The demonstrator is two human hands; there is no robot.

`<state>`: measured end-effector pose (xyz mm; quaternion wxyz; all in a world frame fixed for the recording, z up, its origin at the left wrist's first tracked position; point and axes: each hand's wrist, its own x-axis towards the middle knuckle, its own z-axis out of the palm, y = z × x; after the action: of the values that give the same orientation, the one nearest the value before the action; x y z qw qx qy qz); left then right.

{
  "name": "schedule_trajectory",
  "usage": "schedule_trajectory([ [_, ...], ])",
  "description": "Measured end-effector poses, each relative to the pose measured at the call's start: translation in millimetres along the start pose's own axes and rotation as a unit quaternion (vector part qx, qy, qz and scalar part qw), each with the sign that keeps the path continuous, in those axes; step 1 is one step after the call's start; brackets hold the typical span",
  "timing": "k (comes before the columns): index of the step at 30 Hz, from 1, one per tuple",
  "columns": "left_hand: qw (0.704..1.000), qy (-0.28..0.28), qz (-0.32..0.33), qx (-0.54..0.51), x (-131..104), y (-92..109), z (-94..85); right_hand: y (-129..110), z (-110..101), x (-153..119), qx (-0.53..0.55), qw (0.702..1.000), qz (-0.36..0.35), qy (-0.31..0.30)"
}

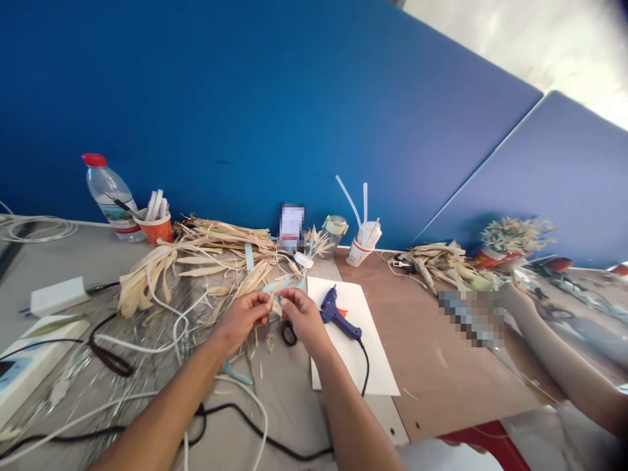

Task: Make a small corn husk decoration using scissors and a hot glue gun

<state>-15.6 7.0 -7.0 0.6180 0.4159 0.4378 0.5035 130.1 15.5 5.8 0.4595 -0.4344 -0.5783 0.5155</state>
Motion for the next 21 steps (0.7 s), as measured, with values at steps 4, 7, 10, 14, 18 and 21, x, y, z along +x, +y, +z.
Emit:
schedule_trajectory([
  [4,0.994,-0.086,-0.049,-0.052,-8.2,5.7,3.7,1.7,-4.2,3.1,0.180,0.982,0.041,-0.033],
  [7,0.987,-0.125,-0.072,-0.073,-12.5,9.8,4.8,-3.1,-6.3,1.5,0.223,0.970,0.070,-0.062],
  [10,0.981,-0.151,-0.081,-0.085,-15.3,12.7,5.5,-7.7,-7.1,0.3,0.247,0.963,0.069,-0.088],
  [14,0.978,-0.172,-0.092,-0.076,-16.9,13.0,6.8,-7.3,-9.3,3.8,0.248,0.967,0.048,-0.038],
  [18,0.979,-0.164,-0.096,-0.069,-14.9,11.1,6.8,-3.6,-14.4,9.3,0.200,0.978,0.016,0.063],
  [21,0.985,-0.119,-0.072,-0.100,-11.5,10.2,5.7,-2.9,-13.9,9.5,0.131,0.986,0.003,0.105],
])
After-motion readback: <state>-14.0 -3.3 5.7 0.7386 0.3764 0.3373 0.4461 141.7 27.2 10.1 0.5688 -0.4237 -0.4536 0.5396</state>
